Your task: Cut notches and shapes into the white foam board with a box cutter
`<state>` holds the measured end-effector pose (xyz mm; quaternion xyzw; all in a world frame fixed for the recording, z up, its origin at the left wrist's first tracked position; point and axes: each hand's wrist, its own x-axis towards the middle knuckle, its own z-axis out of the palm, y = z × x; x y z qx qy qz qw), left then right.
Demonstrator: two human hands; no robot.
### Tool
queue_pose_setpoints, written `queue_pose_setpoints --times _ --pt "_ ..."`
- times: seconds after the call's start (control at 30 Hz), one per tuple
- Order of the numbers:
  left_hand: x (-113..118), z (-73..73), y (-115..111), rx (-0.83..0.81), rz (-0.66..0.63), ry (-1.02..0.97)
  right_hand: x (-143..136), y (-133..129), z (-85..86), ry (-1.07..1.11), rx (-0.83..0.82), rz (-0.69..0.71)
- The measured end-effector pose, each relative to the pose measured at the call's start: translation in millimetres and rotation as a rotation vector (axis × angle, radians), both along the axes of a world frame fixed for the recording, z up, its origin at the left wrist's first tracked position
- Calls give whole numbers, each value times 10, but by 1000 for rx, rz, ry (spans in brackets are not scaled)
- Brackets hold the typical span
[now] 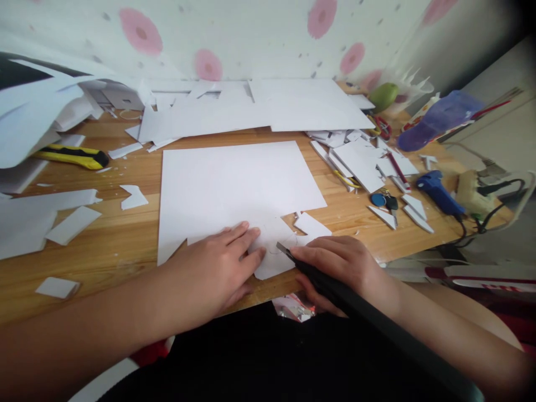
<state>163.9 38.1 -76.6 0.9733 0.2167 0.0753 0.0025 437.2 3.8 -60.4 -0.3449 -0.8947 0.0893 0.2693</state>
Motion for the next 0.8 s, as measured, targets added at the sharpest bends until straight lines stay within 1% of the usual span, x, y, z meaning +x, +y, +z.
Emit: queue_pose_setpoints --times 0.1,0.17,0.27,0.33,0.37,0.43,0.5,0.57,0.63,0.8 --pt "-3 18 2 -23 13 26 -3 -24 11 28 32 12" --pt "-5 30 4 -20 8 30 32 -38 62 91 22 5" --pt "-9 37 3 1 -3 31 193 -4 164 285 -75 -81" --pt "-12 30 -2 4 -10 36 352 84 185 463 -202 -176" --pt "-14 22 -5 2 -15 41 432 146 170 557 -267 -195" --pt "-20 -1 -10 8 -32 37 556 281 92 613 -454 -187" --pt "-29 -30 -12 20 -43 32 603 399 -11 661 -641 -169" --pt "-43 -60 -13 26 -39 35 562 472 -93 716 -751 -173" --pt "-57 -84 -12 21 -31 50 460 503 -125 720 -817 -183" --pt "-72 -101 -12 -4 -24 70 215 523 -71 646 -927 -133"
